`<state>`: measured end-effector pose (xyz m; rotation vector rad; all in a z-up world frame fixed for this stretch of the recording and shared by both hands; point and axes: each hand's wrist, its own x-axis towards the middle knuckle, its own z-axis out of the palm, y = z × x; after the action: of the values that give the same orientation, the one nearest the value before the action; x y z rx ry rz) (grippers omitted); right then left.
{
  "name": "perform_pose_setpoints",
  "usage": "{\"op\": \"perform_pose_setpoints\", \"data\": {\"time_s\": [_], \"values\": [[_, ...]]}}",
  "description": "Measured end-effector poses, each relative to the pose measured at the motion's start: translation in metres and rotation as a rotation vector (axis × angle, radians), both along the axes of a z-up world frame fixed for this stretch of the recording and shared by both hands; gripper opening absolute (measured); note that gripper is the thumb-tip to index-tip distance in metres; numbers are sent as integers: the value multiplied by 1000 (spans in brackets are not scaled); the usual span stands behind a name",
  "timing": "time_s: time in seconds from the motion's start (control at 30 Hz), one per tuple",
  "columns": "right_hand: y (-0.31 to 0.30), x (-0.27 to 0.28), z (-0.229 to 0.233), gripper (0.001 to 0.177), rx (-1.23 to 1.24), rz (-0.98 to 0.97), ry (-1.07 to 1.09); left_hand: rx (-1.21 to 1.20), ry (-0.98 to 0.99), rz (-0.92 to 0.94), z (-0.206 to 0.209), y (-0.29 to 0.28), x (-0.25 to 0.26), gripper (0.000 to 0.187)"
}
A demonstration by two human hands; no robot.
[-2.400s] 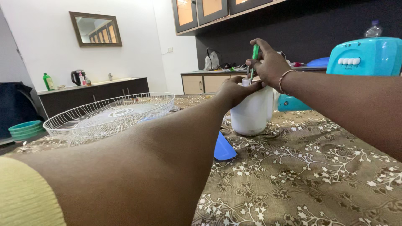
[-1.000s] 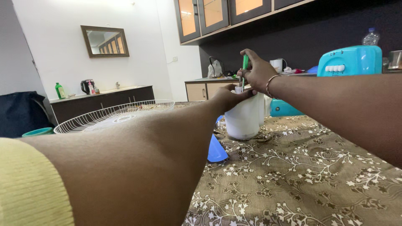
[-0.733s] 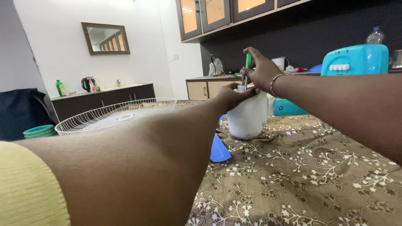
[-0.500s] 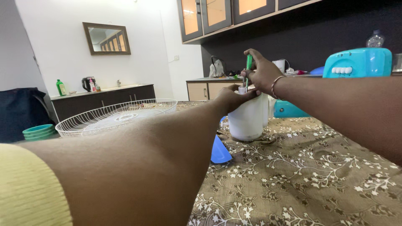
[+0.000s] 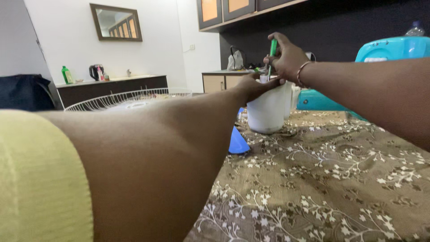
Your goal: The person uses a screwdriver to loosen and remove screws from the rear cover of a white fan housing. They then detach the rear grille and separate the motor assembly from the housing, placing the components on the table.
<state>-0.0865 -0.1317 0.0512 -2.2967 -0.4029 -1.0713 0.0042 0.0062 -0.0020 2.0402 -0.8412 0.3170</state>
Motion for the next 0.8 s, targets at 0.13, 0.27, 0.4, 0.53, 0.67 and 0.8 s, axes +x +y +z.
{"op": "perform_pose_setpoints", "data": {"time_s": [0.13,0.27,0.4,0.53,0.67,0.8], "values": [[-11,4,0,60,64,22,60,-71,106,-98,3,-8,0,106],[-8,4,0,61,-25,11,-28,-64,65,-64,1,-6,-1,105],[1,-11,0,62,87,-56,95,-61,48,-12,2,-8,-3,111],[11,-23,5,61,55,-89,116,-9,80,-40,4,-3,-4,107],[4,-14,8,62,7,-115,119,3,112,-73,4,-8,1,116],[-12,12,6,62,-55,-113,33,106,-1,21,8,-9,3,120]]}}
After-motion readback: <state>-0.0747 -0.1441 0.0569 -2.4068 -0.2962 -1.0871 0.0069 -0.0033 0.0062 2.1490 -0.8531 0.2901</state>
